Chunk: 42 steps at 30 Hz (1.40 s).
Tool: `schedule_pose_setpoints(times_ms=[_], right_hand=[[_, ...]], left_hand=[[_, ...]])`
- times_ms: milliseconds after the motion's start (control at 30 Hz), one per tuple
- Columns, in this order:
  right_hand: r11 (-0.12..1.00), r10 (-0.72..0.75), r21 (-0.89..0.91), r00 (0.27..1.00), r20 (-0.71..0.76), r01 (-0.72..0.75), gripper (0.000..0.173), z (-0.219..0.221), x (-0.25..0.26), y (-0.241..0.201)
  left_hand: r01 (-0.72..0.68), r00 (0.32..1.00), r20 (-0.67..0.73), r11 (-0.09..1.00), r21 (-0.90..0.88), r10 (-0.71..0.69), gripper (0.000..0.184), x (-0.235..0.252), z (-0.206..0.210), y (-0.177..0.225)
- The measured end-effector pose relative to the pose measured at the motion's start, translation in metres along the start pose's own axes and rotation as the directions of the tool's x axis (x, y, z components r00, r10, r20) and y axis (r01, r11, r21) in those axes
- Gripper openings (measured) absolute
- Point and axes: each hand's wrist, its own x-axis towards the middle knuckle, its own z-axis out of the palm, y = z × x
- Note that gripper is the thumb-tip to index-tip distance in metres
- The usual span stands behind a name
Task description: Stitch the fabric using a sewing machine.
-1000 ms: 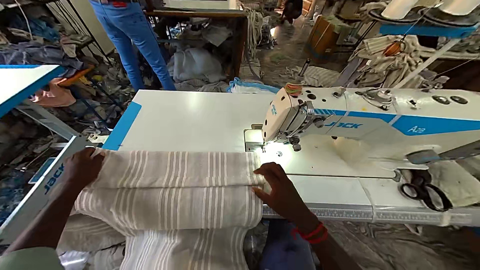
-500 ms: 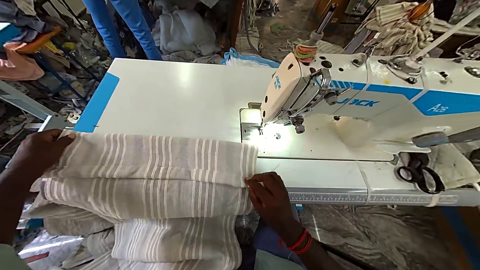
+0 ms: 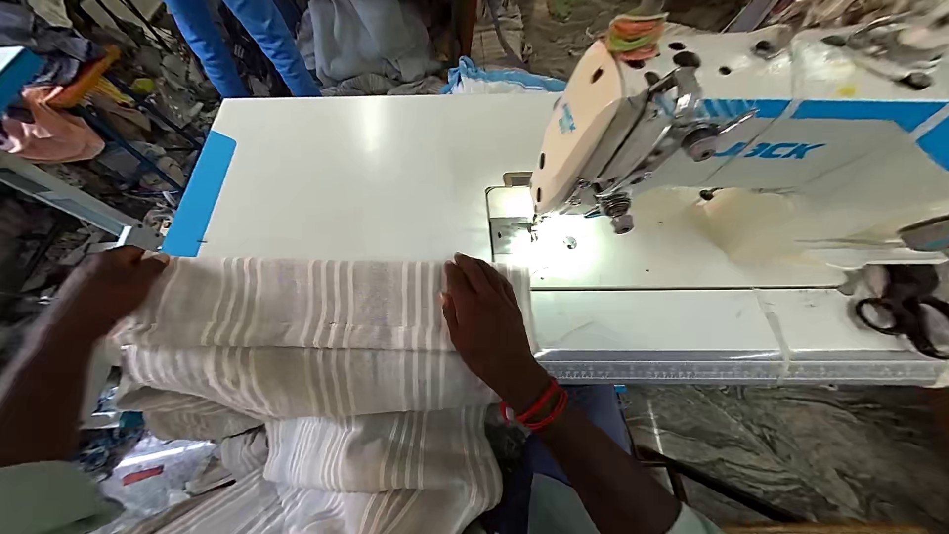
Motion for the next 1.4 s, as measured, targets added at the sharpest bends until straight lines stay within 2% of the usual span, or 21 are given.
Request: schedule_pose_setpoints(times_ms=[67,133,200,267,333,400,433,500,533,567,633,667,700,733,833,933,1033,1133,1233,1300,1400], right_hand=[[0.995,0.013,-0.096,0.997,0.078,-0.006,0.063,0.018,-0.005,0.003],[0.987,0.029,-0.158,0.996,0.082,-0.016,0.069,0.023,-0.007,0.006],[0.984,0.042,-0.175,0.995,0.090,-0.026,0.070,0.024,-0.008,0.006],[0.995,0.017,-0.100,0.997,0.080,-0.009,0.064,0.020,-0.008,0.010],[0.996,0.004,0.085,1.000,0.030,-0.007,0.046,0.004,-0.014,0.016],[0.997,0.031,0.078,0.998,-0.057,-0.027,0.034,-0.009,-0.027,0.025],[0.998,0.052,0.024,0.997,-0.055,-0.050,0.035,-0.011,-0.036,0.031],[0.994,0.086,-0.065,0.996,-0.017,-0.087,0.046,-0.007,-0.049,0.038],[0.991,0.092,-0.093,0.996,-0.015,-0.094,0.050,-0.004,-0.052,0.040],[0.989,0.095,-0.111,0.995,-0.015,-0.096,0.052,-0.002,-0.054,0.041],[0.993,0.093,-0.077,0.996,-0.007,-0.093,0.051,-0.006,-0.054,0.046],[0.996,0.084,-0.023,0.996,-0.022,-0.085,0.047,-0.010,-0.053,0.052],[0.997,0.069,0.038,0.996,-0.049,-0.067,0.042,-0.015,-0.052,0.061],[0.996,0.050,0.079,0.997,-0.060,-0.045,0.039,-0.019,-0.051,0.072],[0.998,-0.028,0.050,0.999,-0.041,0.030,0.037,-0.031,-0.042,0.105],[0.997,-0.067,0.024,0.997,-0.023,0.068,0.037,-0.037,-0.026,0.128],[0.983,-0.060,0.178,0.998,0.018,0.055,0.035,-0.042,-0.020,0.147],[0.851,0.123,0.519,0.991,-0.045,-0.082,0.032,-0.054,-0.024,0.157],[0.515,0.357,0.848,0.931,-0.078,-0.127,0.030,-0.062,-0.030,0.162],[0.394,0.421,0.908,0.906,-0.043,-0.140,0.030,-0.065,-0.033,0.164],[0.367,0.416,0.920,0.909,-0.032,-0.135,0.030,-0.064,-0.030,0.165]], left_hand=[[-0.019,0.988,-0.150,0.992,0.129,0.038,0.046,-0.013,0.015,0.006],[-0.023,0.966,-0.249,0.983,0.184,0.069,0.049,-0.019,0.027,0.002],[-0.020,0.961,-0.268,0.983,0.182,0.069,0.050,-0.013,0.030,0.001],[-0.028,0.965,-0.251,0.980,0.195,0.077,0.049,-0.005,0.029,0.003],[-0.022,0.967,-0.240,0.967,0.254,0.085,0.046,-0.002,0.028,0.012],[-0.051,0.952,-0.271,0.944,0.327,0.146,0.037,-0.006,0.032,0.037],[-0.110,0.935,-0.294,0.950,0.291,0.198,0.037,-0.014,0.038,0.060],[-0.326,0.885,-0.278,0.924,0.202,0.373,0.038,-0.045,0.063,0.125],[-0.462,0.844,-0.230,0.875,0.146,0.485,0.036,-0.068,0.082,0.167],[-0.605,0.775,-0.181,0.794,0.063,0.605,0.033,-0.094,0.106,0.209],[-0.838,0.545,-0.129,0.535,-0.106,0.828,0.029,-0.136,0.158,0.272],[-0.899,0.428,-0.116,0.409,-0.158,0.896,0.029,-0.145,0.177,0.292],[-0.927,0.347,-0.105,0.324,-0.189,0.932,0.031,-0.147,0.189,0.304],[-0.938,0.304,-0.077,0.284,-0.200,0.949,0.033,-0.144,0.194,0.311],[-0.941,0.274,-0.011,0.265,-0.210,0.962,0.045,-0.125,0.196,0.325],[-0.936,0.282,0.017,0.279,-0.216,0.959,0.048,-0.112,0.197,0.340],[-0.921,0.320,0.024,0.317,-0.225,0.947,0.048,-0.109,0.196,0.346],[-0.931,0.307,0.041,0.309,-0.192,0.951,0.048,-0.111,0.194,0.346],[-0.977,0.180,-0.001,0.178,-0.118,0.984,0.040,-0.125,0.187,0.339],[-0.981,0.137,0.010,0.137,-0.136,0.991,0.040,-0.136,0.184,0.334],[-0.973,0.108,-0.022,0.102,-0.207,0.994,0.027,-0.138,0.191,0.325]])
